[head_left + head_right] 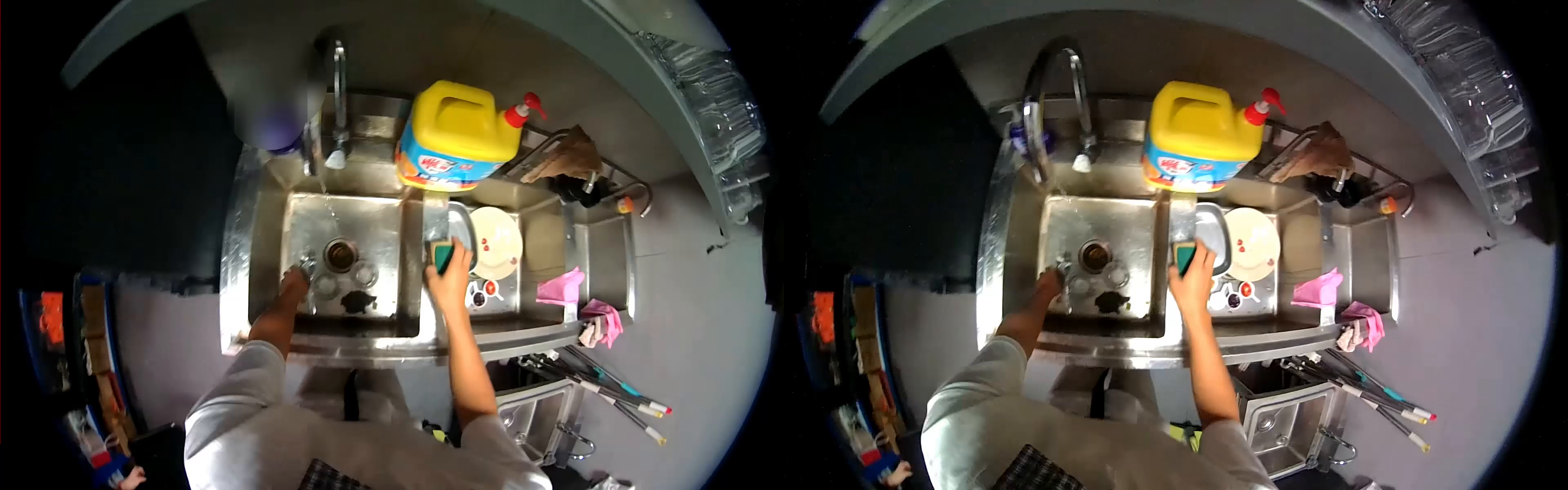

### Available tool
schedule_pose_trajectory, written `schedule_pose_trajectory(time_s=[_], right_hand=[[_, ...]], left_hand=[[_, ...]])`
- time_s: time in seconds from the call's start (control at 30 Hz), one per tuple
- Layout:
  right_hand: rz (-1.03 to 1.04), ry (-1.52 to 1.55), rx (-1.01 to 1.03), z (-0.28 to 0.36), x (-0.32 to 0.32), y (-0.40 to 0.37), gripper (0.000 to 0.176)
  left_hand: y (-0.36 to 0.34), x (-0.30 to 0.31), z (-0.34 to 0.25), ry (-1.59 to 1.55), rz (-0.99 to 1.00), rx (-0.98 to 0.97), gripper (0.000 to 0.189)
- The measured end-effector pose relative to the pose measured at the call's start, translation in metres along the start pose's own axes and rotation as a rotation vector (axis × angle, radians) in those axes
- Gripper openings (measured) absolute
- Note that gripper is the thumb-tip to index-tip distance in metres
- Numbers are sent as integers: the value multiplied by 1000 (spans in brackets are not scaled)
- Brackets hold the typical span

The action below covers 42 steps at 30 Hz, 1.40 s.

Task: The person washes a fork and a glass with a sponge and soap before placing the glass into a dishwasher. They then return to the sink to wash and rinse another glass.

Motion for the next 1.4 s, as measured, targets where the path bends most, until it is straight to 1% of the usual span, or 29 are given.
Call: schedule_pose_trajectory(time_s=[0.03,0.07,0.1,0.17,0.23,0.27,0.3,0.37,0.4,0.43,0.5,0.57,0.63,0.67,0.7,0.77,0.8,0.83,0.87,0.9,0.97,1.03,1.1,1.17,1.2,1.3,1.33,1.37,1.4], right_hand=[[1,90,-42,2,5,-10,68],[3,116,-34,1,8,-19,67],[12,150,-27,2,8,-25,66],[25,198,-29,10,7,-36,63],[0,285,-45,18,3,-41,61],[-1,322,-55,19,-5,-40,60],[-11,343,-40,20,-14,-39,60],[43,395,-67,33,-21,-32,58],[51,407,-29,44,-23,-26,54],[78,467,-30,50,-29,-17,50],[141,448,-4,67,-40,9,47],[158,486,-7,86,-58,41,42],[341,383,28,128,-60,79,44],[210,317,133,131,-77,101,43],[81,250,245,133,-95,123,43],[159,273,367,151,-108,155,44],[129,301,484,152,-123,167,41],[258,175,372,161,-122,169,37],[315,125,346,162,-127,172,34],[367,73,316,160,-133,174,32],[261,68,351,161,-131,175,29],[222,53,354,157,-134,168,29],[285,53,388,158,-134,166,31],[350,51,414,152,-136,161,32],[141,167,509,147,-138,157,30],[34,387,388,129,-121,133,30],[183,354,229,116,-122,121,31],[284,325,221,96,-131,99,28],[446,404,190,94,-127,74,23]], left_hand=[[21,-16,-5,237,19,-38,58],[-16,-1,-21,903,-123,-415,70],[30,-39,-10,785,-179,-226,66],[59,-56,13,452,27,-184,99],[57,-56,15,317,25,-163,84],[53,-44,6,231,5,-146,77],[49,-23,-3,117,-37,-163,61],[4,14,-2,-96,-97,-182,33],[-43,54,-11,-182,-198,-149,26],[-55,68,-16,-224,-232,-155,24],[-71,95,-14,-309,-307,-161,21],[-94,117,-15,-446,-522,-354,20],[-128,142,-26,-464,-795,-475,16],[-142,150,-34,-473,-933,-534,13],[-143,151,-43,-794,-733,-619,12],[-146,145,-57,-1394,-276,-772,11],[-157,146,-65,-1532,-191,-720,11],[-170,149,-78,-1669,-103,-671,12],[-176,151,-89,-1800,-8,-627,13],[-179,153,-96,-1817,-14,-601,16],[-180,156,-109,-1855,-12,-552,24],[-184,156,-115,-1999,85,-572,13],[-189,167,-119,-2094,157,-608,8],[-180,156,-117,-2097,263,-607,7],[-174,155,-118,-2090,319,-616,8],[-185,163,-127,-2058,264,-457,12],[-179,161,-130,-2059,270,-479,12],[-166,157,-132,-2063,275,-505,12],[-156,149,-132,-2069,283,-525,12]])
Point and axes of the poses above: each hand's wrist, its own y-axis towards the middle knuckle, its own x-axis out of the back of the hand, z = x × y, the point moved 3 cm from there along y, towards the middle knuckle, and after that the axes turned 5 degrees about z, right-handed, at the moved point
